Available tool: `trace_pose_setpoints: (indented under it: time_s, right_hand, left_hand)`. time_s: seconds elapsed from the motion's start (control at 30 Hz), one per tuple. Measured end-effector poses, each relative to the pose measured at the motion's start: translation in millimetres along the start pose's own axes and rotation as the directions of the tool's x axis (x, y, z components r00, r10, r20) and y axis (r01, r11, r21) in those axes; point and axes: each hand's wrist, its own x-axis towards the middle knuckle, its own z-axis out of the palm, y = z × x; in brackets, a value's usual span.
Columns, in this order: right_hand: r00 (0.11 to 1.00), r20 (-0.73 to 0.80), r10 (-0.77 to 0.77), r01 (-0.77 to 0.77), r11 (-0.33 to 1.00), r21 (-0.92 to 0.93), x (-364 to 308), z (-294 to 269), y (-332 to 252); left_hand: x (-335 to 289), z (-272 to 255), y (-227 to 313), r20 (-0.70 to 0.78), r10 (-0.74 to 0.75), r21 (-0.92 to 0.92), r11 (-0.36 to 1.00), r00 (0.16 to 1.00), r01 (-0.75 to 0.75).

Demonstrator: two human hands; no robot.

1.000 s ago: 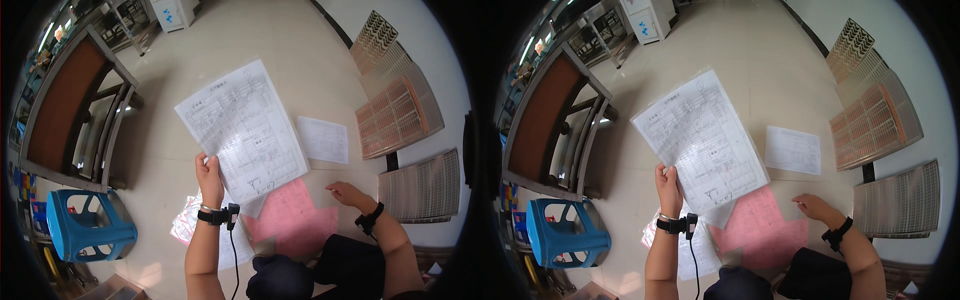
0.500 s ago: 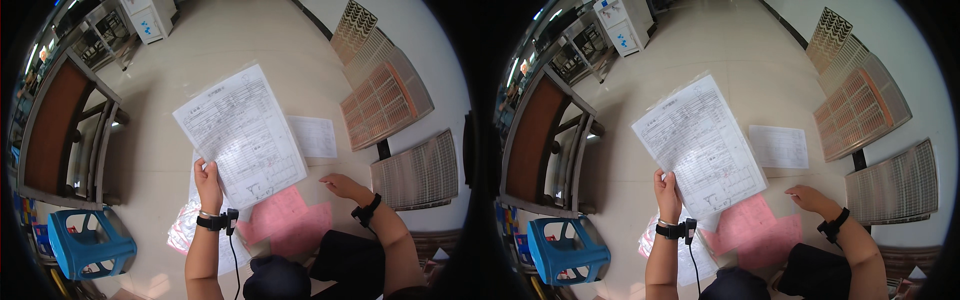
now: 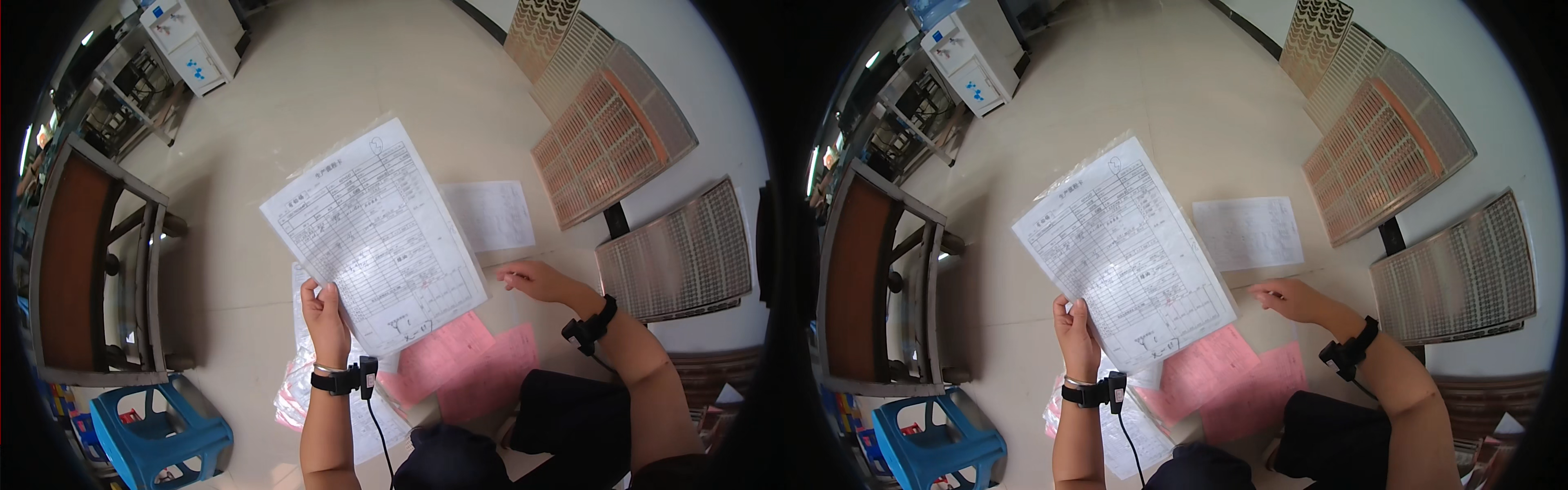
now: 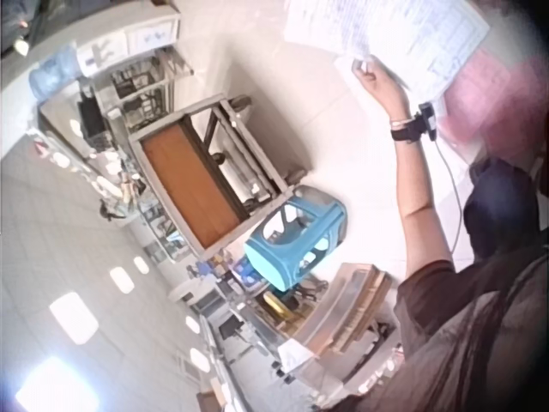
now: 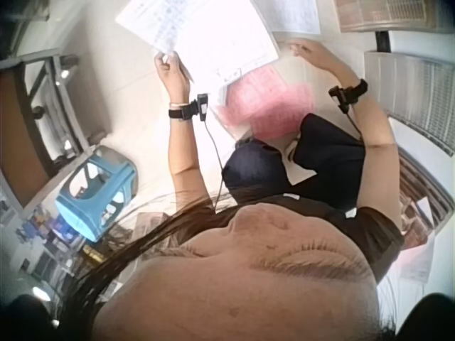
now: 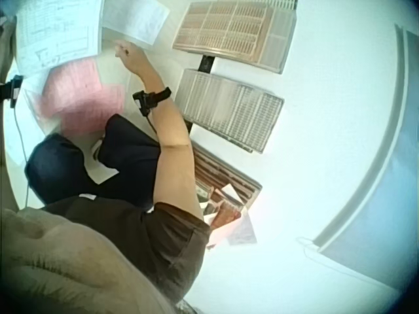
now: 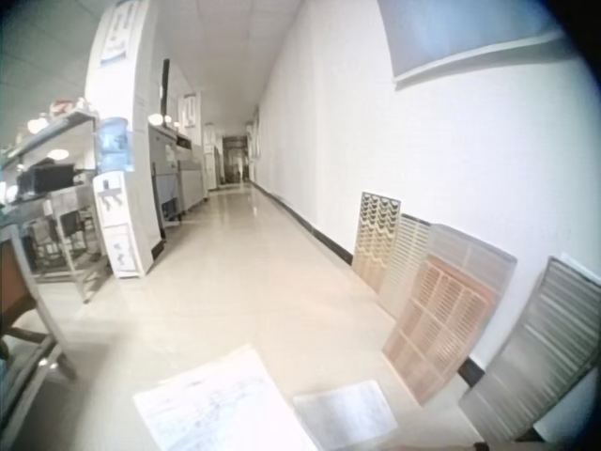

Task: Organize and stack metal mesh panels on the floor according to accompanying paperwork.

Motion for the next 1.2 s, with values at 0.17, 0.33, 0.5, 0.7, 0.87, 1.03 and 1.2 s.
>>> trace_pose_setpoints:
  time_s: [0.17, 0.33, 0.5, 0.7, 0.87, 1.03, 1.2]
  right_hand:
    - [0.999, 0.033, 0.038, -0.049, 0.864, 0.502, 8, 0, -33]
    - [0.988, -0.151, 0.005, 0.070, 0.871, 0.486, 3, -6, -37]
    - [0.730, -0.547, -0.411, 0.372, 0.909, -0.187, 14, -33, -35]
    - [0.969, -0.179, -0.168, 0.215, 0.934, 0.287, -16, -68, -63]
    - [0.997, -0.064, -0.044, 0.057, 0.975, 0.217, -75, -90, -69]
    - [0.936, -0.275, 0.217, -0.127, 0.942, 0.312, -169, -139, -81]
    - [0.678, -0.488, 0.550, -0.382, 0.830, 0.406, -299, -185, -95]
  left_hand:
    - [-1, 12, 4, -0.024, -0.036, -0.008, 0.999, 0.999, 0.036]
    - [-12, 13, -4, 0.048, -0.061, 0.392, 0.919, 0.997, 0.038]
    - [-27, 19, 0, 0.318, -0.068, 0.626, 0.764, 0.946, -0.156]
    - [-32, 68, 56, 0.280, -0.368, 0.696, 0.714, 0.887, 0.076]
    - [-17, 139, 97, 0.434, -0.421, 0.763, 0.642, 0.797, -0.077]
    - [-6, 240, 134, 0.600, -0.432, 0.714, 0.669, 0.674, -0.207]
    - [-18, 357, 165, 0.655, -0.571, 0.727, 0.653, 0.494, -0.209]
